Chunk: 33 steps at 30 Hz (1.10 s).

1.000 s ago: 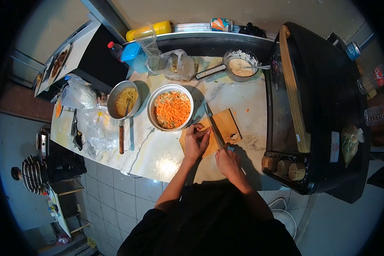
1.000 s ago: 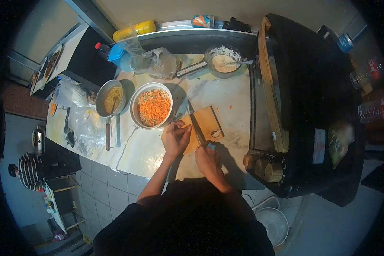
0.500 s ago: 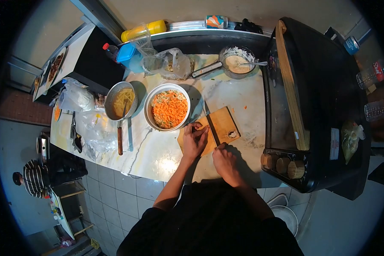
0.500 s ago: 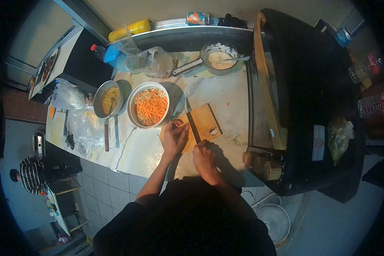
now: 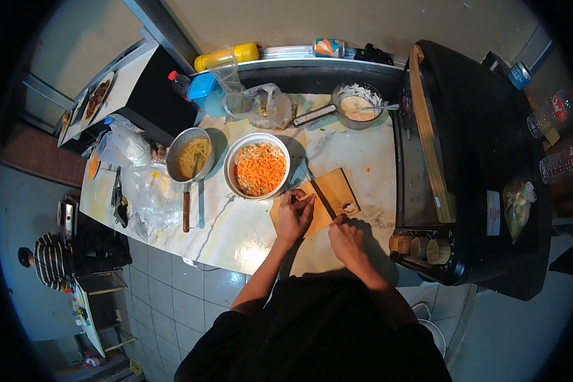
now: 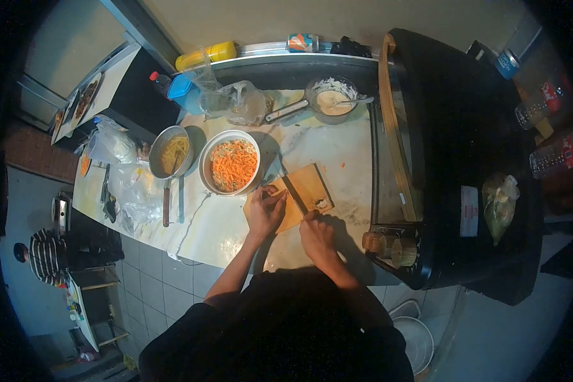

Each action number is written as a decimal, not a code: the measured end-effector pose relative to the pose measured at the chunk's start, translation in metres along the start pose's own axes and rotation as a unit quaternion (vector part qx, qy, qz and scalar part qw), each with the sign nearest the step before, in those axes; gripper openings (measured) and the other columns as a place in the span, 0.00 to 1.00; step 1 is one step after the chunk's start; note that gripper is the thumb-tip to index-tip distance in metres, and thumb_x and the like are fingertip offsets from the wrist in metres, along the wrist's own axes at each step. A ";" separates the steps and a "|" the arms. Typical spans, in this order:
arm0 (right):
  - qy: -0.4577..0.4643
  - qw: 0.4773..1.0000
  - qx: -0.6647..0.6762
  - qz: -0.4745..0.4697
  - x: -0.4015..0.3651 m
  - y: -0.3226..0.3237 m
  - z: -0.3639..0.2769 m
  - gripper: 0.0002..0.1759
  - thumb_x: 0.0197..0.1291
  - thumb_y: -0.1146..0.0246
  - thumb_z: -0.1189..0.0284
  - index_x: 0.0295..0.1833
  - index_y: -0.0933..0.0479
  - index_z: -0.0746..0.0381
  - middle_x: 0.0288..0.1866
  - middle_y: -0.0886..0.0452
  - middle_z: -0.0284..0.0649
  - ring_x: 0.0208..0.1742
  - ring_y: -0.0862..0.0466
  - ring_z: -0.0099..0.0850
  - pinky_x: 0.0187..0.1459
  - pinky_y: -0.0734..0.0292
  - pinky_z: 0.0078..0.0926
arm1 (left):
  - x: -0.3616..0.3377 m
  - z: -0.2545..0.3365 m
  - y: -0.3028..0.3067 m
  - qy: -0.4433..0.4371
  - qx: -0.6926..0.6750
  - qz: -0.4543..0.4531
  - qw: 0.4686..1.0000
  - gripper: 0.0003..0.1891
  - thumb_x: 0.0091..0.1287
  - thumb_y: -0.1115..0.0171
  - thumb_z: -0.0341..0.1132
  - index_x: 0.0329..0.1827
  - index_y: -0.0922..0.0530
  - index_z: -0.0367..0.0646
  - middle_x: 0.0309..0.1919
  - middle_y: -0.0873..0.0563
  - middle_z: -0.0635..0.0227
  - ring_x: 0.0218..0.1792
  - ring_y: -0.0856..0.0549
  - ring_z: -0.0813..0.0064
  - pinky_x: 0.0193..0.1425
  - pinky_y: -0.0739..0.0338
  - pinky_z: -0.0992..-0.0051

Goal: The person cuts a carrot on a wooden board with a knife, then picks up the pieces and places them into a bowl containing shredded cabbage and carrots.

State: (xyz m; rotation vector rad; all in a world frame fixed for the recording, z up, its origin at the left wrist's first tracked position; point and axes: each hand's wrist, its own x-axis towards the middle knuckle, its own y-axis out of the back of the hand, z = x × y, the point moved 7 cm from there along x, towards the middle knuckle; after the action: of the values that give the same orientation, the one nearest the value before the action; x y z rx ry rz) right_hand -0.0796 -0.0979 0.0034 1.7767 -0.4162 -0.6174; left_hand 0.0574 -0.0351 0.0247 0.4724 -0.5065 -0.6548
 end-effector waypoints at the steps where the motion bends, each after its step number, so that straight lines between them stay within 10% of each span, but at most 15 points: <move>1: -0.017 0.998 0.049 -0.019 0.001 -0.002 0.003 0.17 0.63 0.50 0.70 0.49 0.32 0.74 0.33 0.17 0.52 0.37 0.16 0.46 0.38 0.23 0.45 | 0.000 0.000 0.000 0.001 0.000 0.003 1.000 0.08 0.58 0.33 0.31 0.38 0.14 0.38 0.38 0.23 0.62 0.42 0.23 0.67 0.49 0.29 0.71; 33: -0.091 0.992 0.085 -0.019 0.000 -0.015 -0.014 0.14 0.67 0.52 0.66 0.44 0.34 0.69 0.34 0.17 0.54 0.37 0.16 0.49 0.39 0.23 0.47 | 0.002 0.001 0.000 -0.026 -0.003 0.005 1.000 0.08 0.56 0.34 0.26 0.38 0.15 0.36 0.35 0.23 0.61 0.37 0.25 0.66 0.40 0.29 0.72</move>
State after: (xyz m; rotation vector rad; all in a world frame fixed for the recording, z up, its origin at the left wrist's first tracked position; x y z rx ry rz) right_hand -0.0712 -0.0826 -0.0085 1.9008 -0.5745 -0.7939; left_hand 0.0586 -0.0366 0.0258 0.4473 -0.5552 -0.6595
